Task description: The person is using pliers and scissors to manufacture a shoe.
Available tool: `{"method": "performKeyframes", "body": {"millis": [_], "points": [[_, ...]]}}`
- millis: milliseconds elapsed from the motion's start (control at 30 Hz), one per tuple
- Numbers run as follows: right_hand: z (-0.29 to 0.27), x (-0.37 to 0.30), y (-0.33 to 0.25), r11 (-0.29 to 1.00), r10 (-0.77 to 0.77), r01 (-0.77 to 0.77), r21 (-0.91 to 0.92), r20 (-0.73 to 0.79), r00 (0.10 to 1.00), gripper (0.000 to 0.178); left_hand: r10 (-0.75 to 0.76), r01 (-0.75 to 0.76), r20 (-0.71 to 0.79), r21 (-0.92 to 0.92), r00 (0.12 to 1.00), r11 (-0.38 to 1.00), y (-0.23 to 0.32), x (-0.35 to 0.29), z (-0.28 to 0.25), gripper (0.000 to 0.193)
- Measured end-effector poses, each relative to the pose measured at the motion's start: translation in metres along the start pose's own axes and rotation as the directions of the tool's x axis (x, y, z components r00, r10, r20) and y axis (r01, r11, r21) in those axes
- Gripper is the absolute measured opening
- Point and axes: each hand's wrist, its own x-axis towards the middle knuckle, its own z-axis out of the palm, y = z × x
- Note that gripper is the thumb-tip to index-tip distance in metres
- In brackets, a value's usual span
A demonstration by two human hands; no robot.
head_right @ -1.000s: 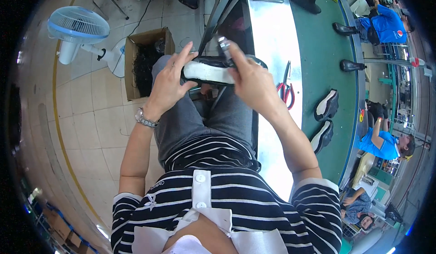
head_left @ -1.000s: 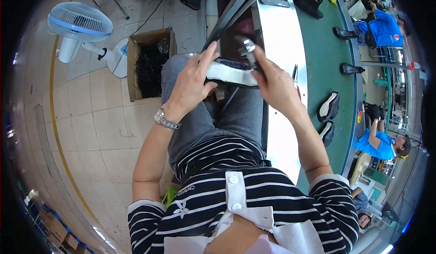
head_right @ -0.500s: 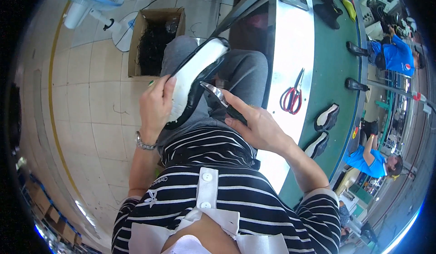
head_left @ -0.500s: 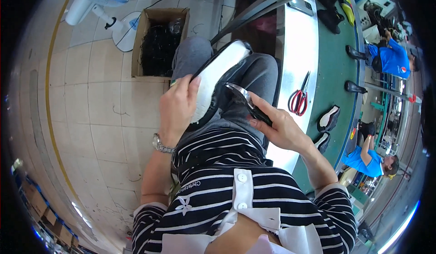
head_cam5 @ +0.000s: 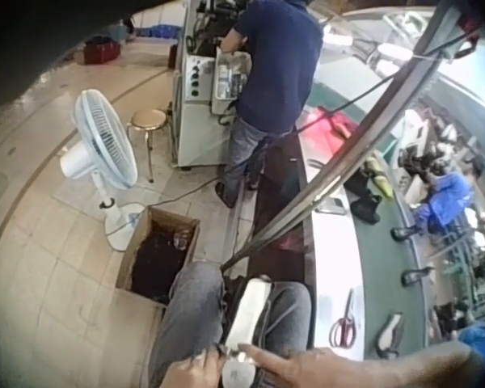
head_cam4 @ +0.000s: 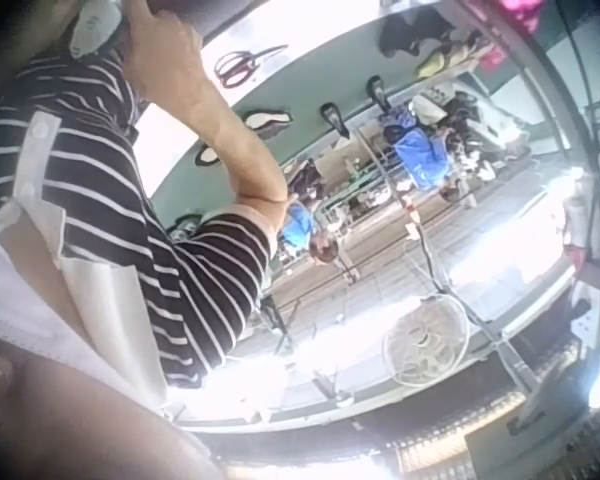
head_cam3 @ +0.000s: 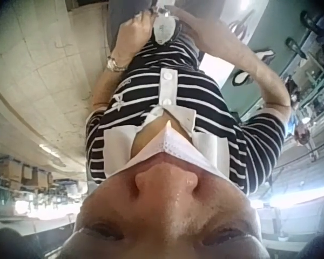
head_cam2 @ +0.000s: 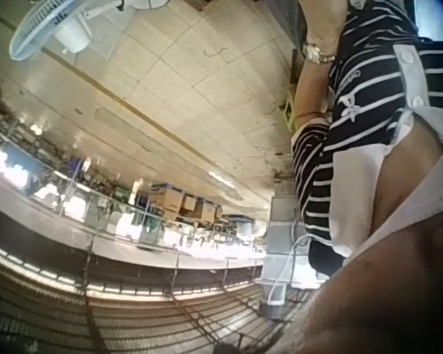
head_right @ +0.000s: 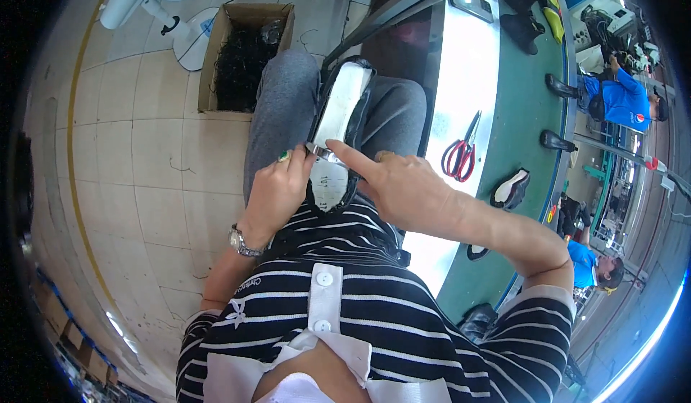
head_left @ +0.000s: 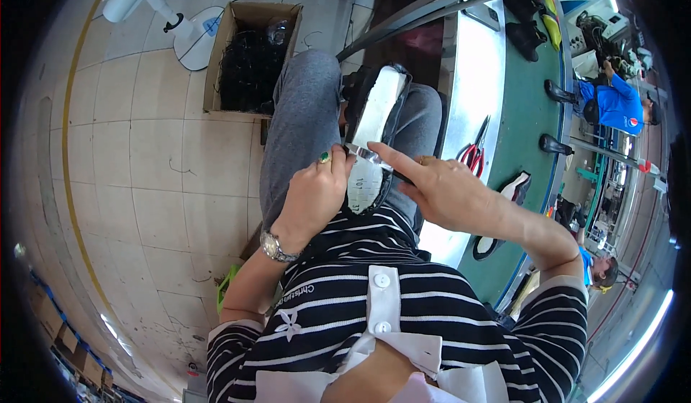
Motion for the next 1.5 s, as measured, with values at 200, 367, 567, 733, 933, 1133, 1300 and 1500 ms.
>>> {"method": "performKeyframes", "body": {"millis": [200,367,567,733,933,1133,1300,1500], "points": [[0.05,0.002,0.029,0.962,-0.035,0.083,0.259,-0.184,0.982,0.065,-0.275,0.7,0.644,-0.675,0.714,0.236,-0.005,0.016,-0.012,0.053],[0.066,0.0,0.03,0.948,-0.042,0.122,0.293,-0.266,0.963,0.068,-0.157,0.562,0.663,-0.717,0.731,-0.412,-0.006,0.044,0.027,0.076],[0.057,-0.013,0.018,0.823,0.039,0.12,0.556,-0.265,0.963,0.064,-0.168,0.558,0.599,-0.795,0.783,-0.238,-0.003,0.05,0.03,0.074],[-0.025,-0.014,0.021,0.964,-0.176,0.222,0.147,-0.274,0.945,0.064,-0.186,0.619,0.628,-0.777,0.755,-0.112,-0.009,0.049,0.017,0.074],[-0.03,0.043,0.054,0.974,0.012,-0.066,-0.218,-0.243,0.97,0.067,-0.169,0.634,0.639,-0.768,0.751,-0.089,-0.008,0.054,0.013,0.074],[-0.009,0.035,0.051,0.945,-0.328,0.266,-0.193,-0.538,0.776,0.067,-0.149,0.66,0.662,-0.748,0.735,-0.071,-0.014,0.051,0.011,0.08],[-0.012,0.03,0.042,0.97,-0.163,0.089,-0.227,-0.332,0.929,0.067,-0.151,0.683,0.681,-0.729,0.717,-0.047,-0.014,0.049,0.006,0.087],[0.009,0.028,0.042,0.993,-0.085,0.052,-0.103,-0.34,0.937,0.065,-0.066,0.72,0.724,-0.689,0.686,-0.083,-0.015,0.056,0.002,0.097]]}}
